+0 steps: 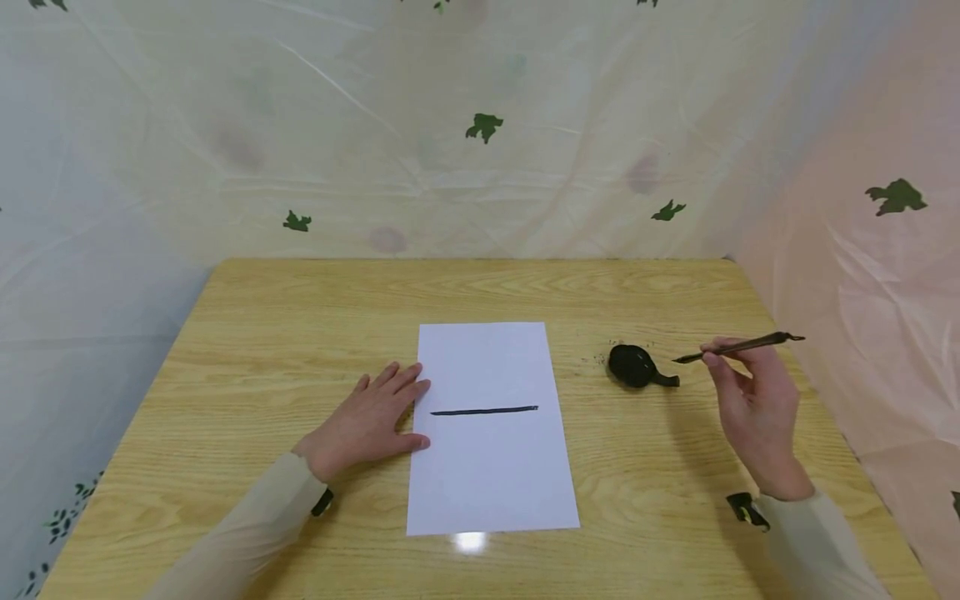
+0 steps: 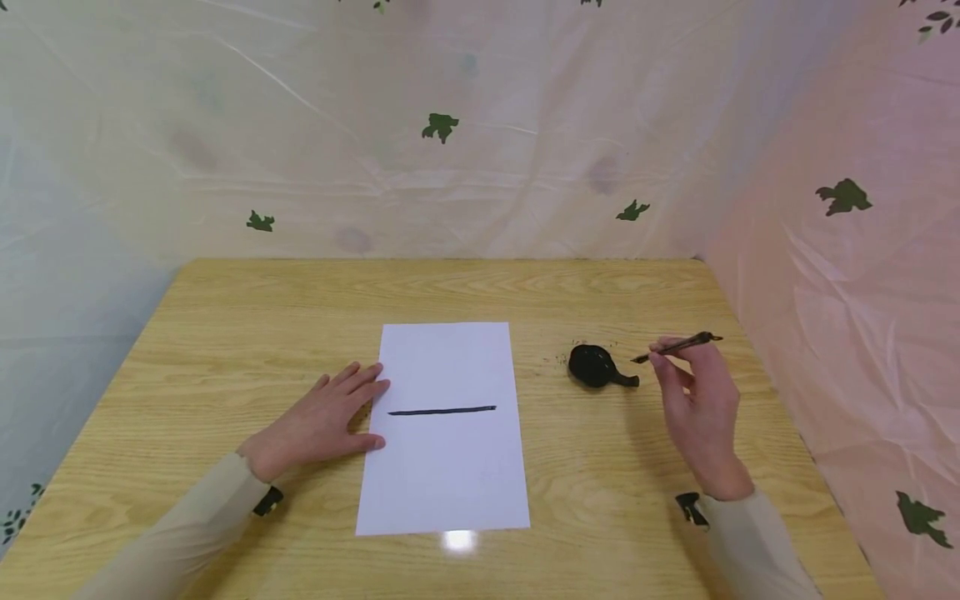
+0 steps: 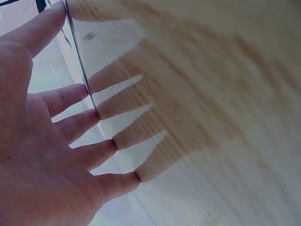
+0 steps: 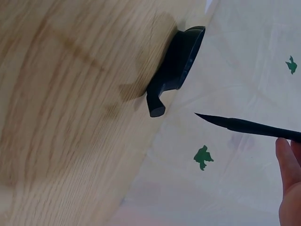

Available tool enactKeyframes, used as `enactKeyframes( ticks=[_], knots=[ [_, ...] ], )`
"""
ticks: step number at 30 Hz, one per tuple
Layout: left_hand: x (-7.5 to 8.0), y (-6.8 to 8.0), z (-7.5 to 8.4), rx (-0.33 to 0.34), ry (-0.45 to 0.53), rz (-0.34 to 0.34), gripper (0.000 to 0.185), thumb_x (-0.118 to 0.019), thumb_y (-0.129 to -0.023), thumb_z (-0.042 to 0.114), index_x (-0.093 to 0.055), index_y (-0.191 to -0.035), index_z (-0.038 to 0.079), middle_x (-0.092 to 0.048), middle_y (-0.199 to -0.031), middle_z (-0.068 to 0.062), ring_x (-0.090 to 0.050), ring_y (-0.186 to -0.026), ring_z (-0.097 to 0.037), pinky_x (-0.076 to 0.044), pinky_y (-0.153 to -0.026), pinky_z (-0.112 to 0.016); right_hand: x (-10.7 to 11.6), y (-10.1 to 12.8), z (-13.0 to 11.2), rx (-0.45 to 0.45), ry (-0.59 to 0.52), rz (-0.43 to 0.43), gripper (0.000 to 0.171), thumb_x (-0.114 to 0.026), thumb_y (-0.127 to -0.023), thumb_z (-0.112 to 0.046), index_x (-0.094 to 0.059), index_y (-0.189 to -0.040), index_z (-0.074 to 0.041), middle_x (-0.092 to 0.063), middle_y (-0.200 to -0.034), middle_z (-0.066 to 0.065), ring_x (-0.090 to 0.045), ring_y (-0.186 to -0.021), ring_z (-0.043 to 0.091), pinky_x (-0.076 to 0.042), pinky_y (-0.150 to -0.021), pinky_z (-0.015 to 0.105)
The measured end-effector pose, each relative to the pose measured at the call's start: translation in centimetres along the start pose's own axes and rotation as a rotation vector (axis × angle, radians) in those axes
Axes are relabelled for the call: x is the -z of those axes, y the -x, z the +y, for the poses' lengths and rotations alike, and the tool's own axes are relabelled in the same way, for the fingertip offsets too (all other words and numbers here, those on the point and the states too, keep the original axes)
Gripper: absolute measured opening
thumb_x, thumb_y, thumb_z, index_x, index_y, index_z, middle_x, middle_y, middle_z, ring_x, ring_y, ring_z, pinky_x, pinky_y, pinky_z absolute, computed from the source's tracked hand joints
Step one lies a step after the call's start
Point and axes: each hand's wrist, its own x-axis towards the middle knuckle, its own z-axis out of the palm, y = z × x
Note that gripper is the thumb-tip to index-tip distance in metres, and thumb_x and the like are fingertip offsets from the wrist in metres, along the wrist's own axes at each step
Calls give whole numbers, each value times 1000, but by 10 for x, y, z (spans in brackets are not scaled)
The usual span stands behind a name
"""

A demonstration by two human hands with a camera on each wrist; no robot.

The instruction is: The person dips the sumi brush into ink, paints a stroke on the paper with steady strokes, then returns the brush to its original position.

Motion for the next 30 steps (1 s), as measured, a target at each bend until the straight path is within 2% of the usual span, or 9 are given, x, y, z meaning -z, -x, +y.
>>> enactKeyframes(
  ticks=[3, 6, 8, 10, 13, 15, 17, 23, 30],
  knots=[
    [0, 0, 0, 0, 4, 1, 83, -72, -94, 52, -44, -157, 6, -31, -167, -14, -23, -154, -44, -26, -114, -73, 2, 1, 2, 3, 23, -34, 27, -67, -82, 28, -66, -107, 19, -65, -112, -9, -61, -109, -7, -48, -87, 6],
    [1, 0, 0, -1, 5, 1, 82, -72, -94, 52, -45, -156, 6, -32, -167, -14, -23, -154, -44, -25, -114, -73, 3, 3, 4, 23, 42, -67, 25, -68, -83, 27, -67, -106, 17, -69, -107, 6, -60, -109, -8, -47, -88, 6],
    [1, 0, 0, -2, 6, 0, 82, -72, -94, 52, -45, -156, 6, -32, -167, -14, -23, -154, -45, -26, -114, -73, 4, 4, 6, 56, 51, -77, 12, -67, -92, 15, -68, -104, 17, -68, -102, 20, -60, -108, -8, -47, -88, 6],
    [1, 0, 0, -3, 4, 1, 82, -72, -94, 52, -45, -156, 6, -32, -167, -14, -24, -153, -45, -26, -113, -73, 5, 5, 9, 98, 83, -84, 20, -65, -101, -4, -70, -103, 15, -66, -99, 28, -57, -107, -10, -45, -87, 4],
    [1, 0, 1, -1, 4, -1, 82, -72, -94, 52, -45, -156, 6, -32, -167, -14, -23, -153, -45, -26, -114, -72, 5, 8, 14, 152, 121, -92, 47, -59, -107, -32, -72, -102, 13, -66, -97, 29, -53, -107, -14, -41, -86, 1],
    [1, 0, 0, -1, 1, -1, 82, -72, -94, 52, -45, -156, 6, -32, -167, -14, -24, -153, -45, -26, -114, -73, 6, 10, 16, 182, 146, -102, 52, -56, -107, -39, -73, -103, 10, -67, -97, 26, -52, -106, -15, -39, -85, 0],
    [1, 0, 0, 1, 4, -3, 83, -72, -94, 52, -45, -156, 6, -32, -167, -14, -23, -153, -45, -25, -114, -73, 7, 11, 19, 213, 168, -120, 51, -55, -108, -40, -73, -104, 8, -68, -98, 24, -56, -100, -9, -38, -85, 1],
    [1, 0, 0, 4, 15, -8, 82, -72, -94, 52, -44, -157, 6, -30, -168, -14, -22, -154, -45, -23, -114, -73, 8, 15, 22, 317, 221, -202, 45, -50, -111, -35, -72, -106, 4, -68, -103, 20, -65, -91, 34, -39, -89, 6],
    [2, 1, 0, 1, 17, -7, 81, -71, -95, 52, -45, -156, 6, -31, -167, -14, -23, -153, -45, -24, -113, -74, 10, 21, 21, 376, 214, -302, 47, -43, -113, -32, -74, -107, 3, -69, -108, 20, -68, -93, 33, -37, -98, 5]
  ],
)
